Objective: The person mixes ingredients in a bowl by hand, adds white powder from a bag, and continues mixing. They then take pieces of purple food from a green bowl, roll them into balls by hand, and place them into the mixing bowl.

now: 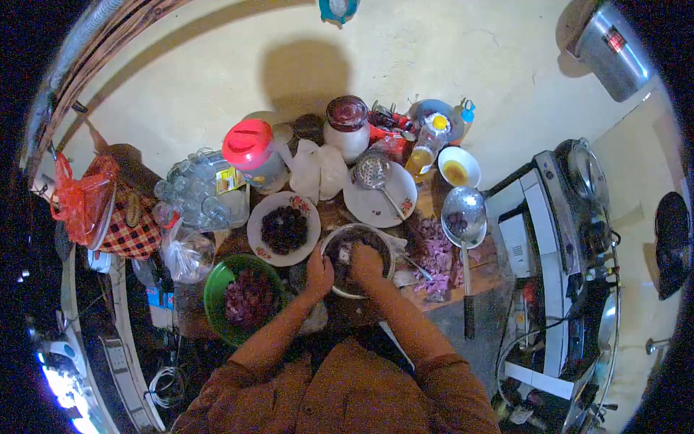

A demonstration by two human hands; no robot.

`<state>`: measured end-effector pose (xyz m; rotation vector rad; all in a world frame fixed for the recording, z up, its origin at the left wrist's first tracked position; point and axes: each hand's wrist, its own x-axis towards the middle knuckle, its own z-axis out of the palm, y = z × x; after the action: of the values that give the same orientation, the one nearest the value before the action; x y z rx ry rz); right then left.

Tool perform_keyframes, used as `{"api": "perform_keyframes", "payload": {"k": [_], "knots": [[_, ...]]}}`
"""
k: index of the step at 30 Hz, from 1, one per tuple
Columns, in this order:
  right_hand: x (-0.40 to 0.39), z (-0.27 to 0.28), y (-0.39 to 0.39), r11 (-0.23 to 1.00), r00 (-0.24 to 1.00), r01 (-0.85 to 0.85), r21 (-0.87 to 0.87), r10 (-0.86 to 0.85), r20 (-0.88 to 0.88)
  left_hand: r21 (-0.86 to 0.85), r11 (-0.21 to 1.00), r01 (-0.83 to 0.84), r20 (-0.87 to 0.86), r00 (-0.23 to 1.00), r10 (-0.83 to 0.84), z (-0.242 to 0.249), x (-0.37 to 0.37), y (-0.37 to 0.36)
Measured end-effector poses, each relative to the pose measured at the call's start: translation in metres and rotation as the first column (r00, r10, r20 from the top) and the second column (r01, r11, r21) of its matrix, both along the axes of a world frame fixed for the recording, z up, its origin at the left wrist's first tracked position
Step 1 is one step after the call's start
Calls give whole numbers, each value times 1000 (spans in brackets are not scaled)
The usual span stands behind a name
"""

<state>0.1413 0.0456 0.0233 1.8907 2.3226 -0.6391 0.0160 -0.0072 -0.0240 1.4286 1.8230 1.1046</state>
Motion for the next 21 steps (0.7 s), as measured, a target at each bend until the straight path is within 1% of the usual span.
{"api": "perform_keyframes", "payload": {"k": [2, 3, 5, 6, 8, 9, 10, 11, 12, 13, 14, 15, 16, 17, 18, 20, 21], "knots": [[-1, -9, 1, 997, 997, 72, 14, -72, -4, -16, 1000, -23, 20, 1000, 24, 8, 2, 2], [0, -3, -2, 996, 996, 85, 15, -85, -2, -15, 1000, -10, 23, 1000, 11, 9, 2, 2], [1, 9, -10, 998, 995, 59, -20, -61, -78, -71, 997, -27, 25, 999, 29, 10, 2, 3], [2, 6, -13, 998, 995, 67, -21, -68, -74, -7, 1000, -25, -67, 997, 24, 8, 3, 2], [4, -2, -20, 999, 999, 3, -34, -4, -34, 11, 1000, -8, -50, 999, 9, 3, 1, 1], [2, 14, -28, 999, 999, 8, -36, -9, -30, 33, 999, 4, -37, 999, -3, 1, 1, 1], [-2, 49, -39, 997, 999, -28, 70, 26, 26, 63, 998, -4, -72, 997, 8, -2, 1, 3], [-4, 68, -46, 983, 995, -69, 172, 55, 88, 62, 998, 4, -69, 998, 0, 0, 1, 4], [1, 54, -42, 960, 994, -110, 258, 101, 48, 77, 997, 15, -39, 999, -12, 3, 1, 4], [3, 45, -39, 961, 994, -107, 256, 97, 52, 93, 995, 23, -10, 1000, -22, 3, 2, 5], [5, 35, -37, 973, 989, -142, 182, 146, -12, 77, 997, 17, -80, 997, -11, 3, 3, 4], [7, 29, -36, 977, 978, -181, 110, 190, -82, 75, 997, 17, -78, 997, -11, 10, 3, 3], [6, 26, -39, 978, 978, -181, 107, 190, -81, 15, 1000, 13, -37, 999, -12, 17, 3, 2], [3, 22, -40, 976, 984, -158, 149, 169, -63, -45, 999, 10, 4, 1000, -10, 25, 3, 1], [1, 19, -40, 972, 988, -136, 191, 147, -46, -46, 999, 9, 3, 1000, -9, 18, 3, 2], [6, 6, -33, 970, 984, -156, 184, 168, -50, 22, 999, -23, -59, 998, 25, 0, 4, 4], [7, 4, -29, 968, 981, -175, 179, 187, -53, 22, 999, -26, -61, 998, 27, -2, 4, 3]]}}
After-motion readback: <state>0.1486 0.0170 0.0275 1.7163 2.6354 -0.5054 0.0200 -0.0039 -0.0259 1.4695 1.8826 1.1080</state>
